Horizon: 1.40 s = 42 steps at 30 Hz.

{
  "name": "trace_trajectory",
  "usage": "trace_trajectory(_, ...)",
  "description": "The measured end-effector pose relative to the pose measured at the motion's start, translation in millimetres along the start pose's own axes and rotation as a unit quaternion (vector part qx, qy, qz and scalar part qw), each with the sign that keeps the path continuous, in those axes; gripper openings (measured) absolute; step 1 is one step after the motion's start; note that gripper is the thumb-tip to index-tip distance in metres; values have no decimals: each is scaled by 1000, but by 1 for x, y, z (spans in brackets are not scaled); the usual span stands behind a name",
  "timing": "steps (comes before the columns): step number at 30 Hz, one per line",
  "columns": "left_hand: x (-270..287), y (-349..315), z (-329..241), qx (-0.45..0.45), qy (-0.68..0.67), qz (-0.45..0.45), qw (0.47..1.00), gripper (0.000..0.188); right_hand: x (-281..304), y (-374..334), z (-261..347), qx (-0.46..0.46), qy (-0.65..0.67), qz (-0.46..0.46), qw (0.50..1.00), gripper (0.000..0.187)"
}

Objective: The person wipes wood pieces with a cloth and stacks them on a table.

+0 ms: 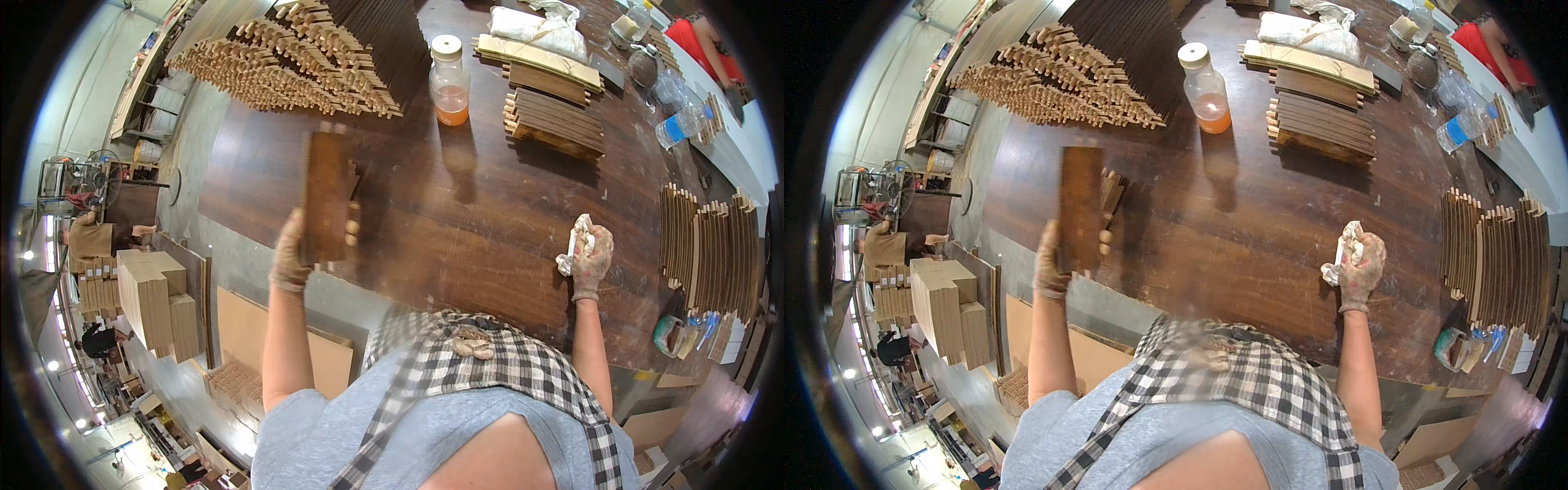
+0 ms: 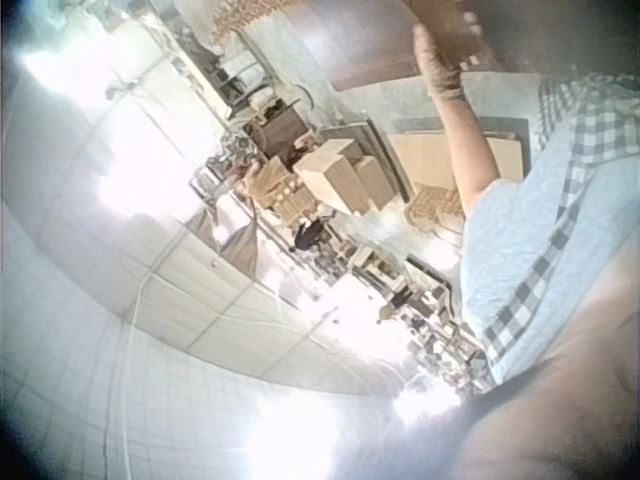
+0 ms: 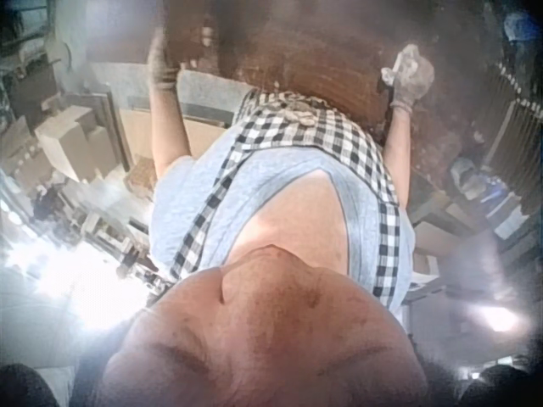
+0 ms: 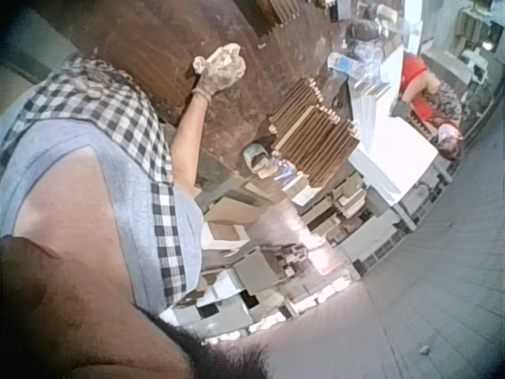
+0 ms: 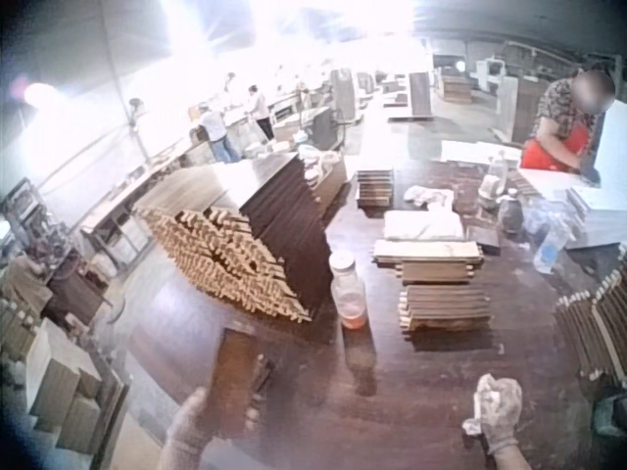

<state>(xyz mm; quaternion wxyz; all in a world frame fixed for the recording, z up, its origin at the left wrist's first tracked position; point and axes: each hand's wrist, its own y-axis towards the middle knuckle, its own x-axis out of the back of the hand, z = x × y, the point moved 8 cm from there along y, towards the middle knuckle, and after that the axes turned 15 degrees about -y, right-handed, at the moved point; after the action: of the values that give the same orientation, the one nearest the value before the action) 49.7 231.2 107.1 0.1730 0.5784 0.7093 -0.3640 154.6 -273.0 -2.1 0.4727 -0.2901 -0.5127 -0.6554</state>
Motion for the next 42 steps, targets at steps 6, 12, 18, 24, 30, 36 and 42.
trace_trajectory(6,27,12,100,185,3,-7,983,50,-7,-2,-3,-20,11,-16,1000,28)
trace_trajectory(12,47,24,93,34,470,-63,880,51,-2,0,4,1,-20,-19,1000,19)
trace_trajectory(18,-2,9,76,-207,722,-32,659,60,0,2,7,-8,16,-1,1000,28)
trace_trajectory(24,57,18,-39,-340,714,-193,581,90,3,5,9,5,-6,-16,1000,18)
trace_trajectory(30,152,52,-42,-39,466,-178,866,109,3,4,16,11,12,-16,1000,19)
trace_trajectory(36,59,83,-5,24,805,-168,569,107,6,5,8,3,7,-22,1000,21)
trace_trajectory(42,37,85,12,-16,895,75,439,105,3,2,9,-13,22,-24,999,22)
